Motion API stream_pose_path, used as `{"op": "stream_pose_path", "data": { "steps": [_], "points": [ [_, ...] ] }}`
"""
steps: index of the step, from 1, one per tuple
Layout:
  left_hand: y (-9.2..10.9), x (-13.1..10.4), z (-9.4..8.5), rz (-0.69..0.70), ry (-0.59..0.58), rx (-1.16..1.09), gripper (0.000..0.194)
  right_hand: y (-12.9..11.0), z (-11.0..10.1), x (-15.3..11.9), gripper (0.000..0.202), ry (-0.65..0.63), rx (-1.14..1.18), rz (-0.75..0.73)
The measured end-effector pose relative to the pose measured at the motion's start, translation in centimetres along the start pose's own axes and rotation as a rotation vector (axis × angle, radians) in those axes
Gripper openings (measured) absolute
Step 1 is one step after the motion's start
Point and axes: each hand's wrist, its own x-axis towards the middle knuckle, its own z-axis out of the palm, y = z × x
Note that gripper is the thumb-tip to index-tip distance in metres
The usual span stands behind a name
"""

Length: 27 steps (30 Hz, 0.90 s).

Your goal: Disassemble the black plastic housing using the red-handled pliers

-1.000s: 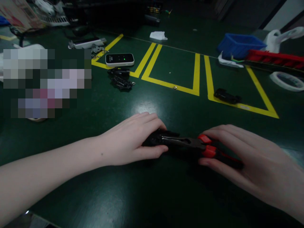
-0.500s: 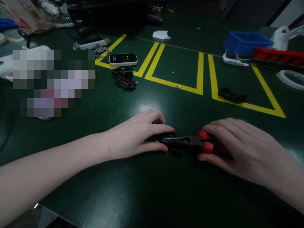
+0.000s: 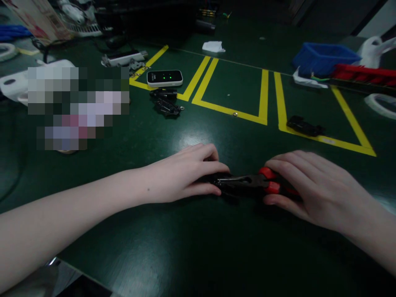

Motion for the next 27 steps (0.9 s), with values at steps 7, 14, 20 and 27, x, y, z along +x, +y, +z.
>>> {"op": "stream_pose_path", "data": {
  "steps": [7, 14, 20, 27],
  "points": [
    [-0.1, 0.2, 0.3, 0.046, 0.082, -0.017, 0.052, 0.0, 0.8, 0.0, 0.040, 0.074, -0.005, -0.052],
    [-0.3, 0.8, 0.2, 0.070, 0.069, -0.143, 0.034, -0.2, 0.8, 0.0, 0.041, 0.096, -0.026, -0.069],
    [-0.2, 0.8, -0.1, 0.063, 0.037, -0.134, 0.036, 0.0, 1.2, -0.1, 0.042, 0.109, -0.050, -0.089],
    [-0.5, 1.4, -0.4, 0.109, 0.007, -0.112, 0.042, 1.6, 1.7, -0.5, 0.040, 0.143, -0.077, -0.133]
  ]
}}
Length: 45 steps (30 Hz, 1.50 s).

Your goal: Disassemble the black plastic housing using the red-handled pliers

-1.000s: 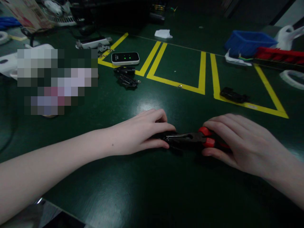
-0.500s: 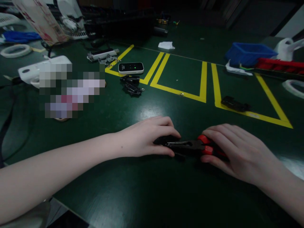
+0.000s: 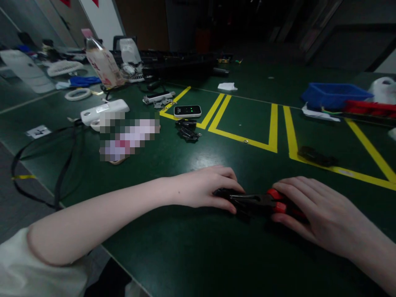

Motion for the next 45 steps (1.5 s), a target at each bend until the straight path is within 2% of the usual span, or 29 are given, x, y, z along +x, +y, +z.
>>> {"op": "stream_pose_path", "data": {
  "steps": [12, 28, 45],
  "points": [
    [-0.25, -0.07, 0.22, 0.031, 0.012, 0.058, 0.042, 0.15, 0.25, 0.11, 0.045, 0.074, -0.065, -0.017],
    [-0.40, 0.07, 0.01, 0.017, 0.022, 0.107, 0.045, 0.65, 0.03, 0.10, 0.037, 0.075, -0.214, -0.101],
    [-0.41, 0.04, 0.06, -0.047, 0.025, -0.060, 0.040, 0.01, -0.13, -0.40, 0.036, 0.066, -0.198, -0.021]
  ]
}}
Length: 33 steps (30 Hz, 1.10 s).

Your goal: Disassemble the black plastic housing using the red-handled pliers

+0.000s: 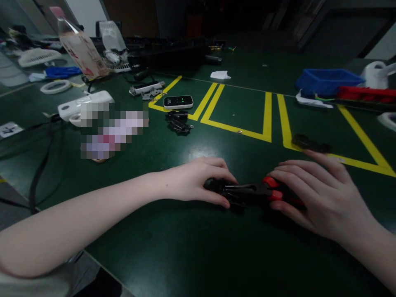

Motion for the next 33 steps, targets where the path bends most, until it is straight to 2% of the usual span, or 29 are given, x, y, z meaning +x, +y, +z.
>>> {"op": "stream_pose_path", "data": {
  "steps": [7, 29, 33],
  "points": [
    [-0.05, -0.04, -0.02, 0.007, -0.003, -0.015, 0.040, 0.06, 0.25, 0.31, 0.040, -0.009, 0.027, -0.043],
    [0.05, -0.07, -0.09, 0.009, -0.006, -0.032, 0.036, -0.32, 0.09, 0.75, 0.041, -0.037, 0.013, -0.029],
    [0.16, 0.00, -0.12, 0.003, -0.006, -0.014, 0.036, -0.41, 0.04, 1.00, 0.037, -0.029, 0.021, -0.033]
  ]
}}
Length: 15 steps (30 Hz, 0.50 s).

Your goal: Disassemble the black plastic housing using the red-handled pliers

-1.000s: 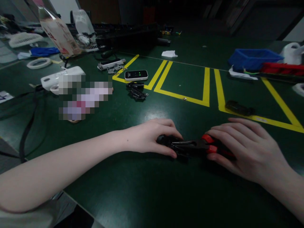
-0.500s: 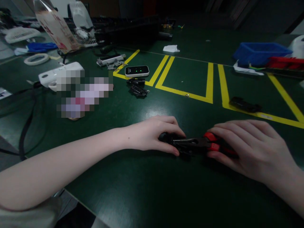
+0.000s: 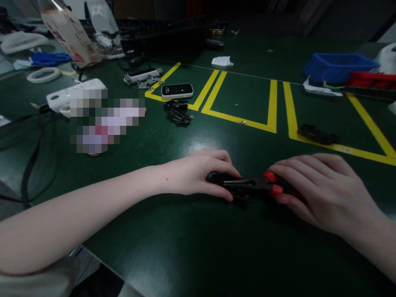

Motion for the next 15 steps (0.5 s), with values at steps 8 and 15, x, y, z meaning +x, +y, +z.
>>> {"op": "stream_pose_path", "data": {
  "steps": [8, 15],
  "points": [
    [0.01, 0.01, -0.11, 0.008, -0.020, 0.005, 0.035, 0.57, 0.02, -0.06, 0.027, 0.025, -0.013, -0.011],
    [0.10, 0.03, -0.09, 0.018, -0.022, 0.021, 0.037, 0.49, 0.18, -0.17, 0.023, 0.026, -0.010, 0.018]
  ]
}}
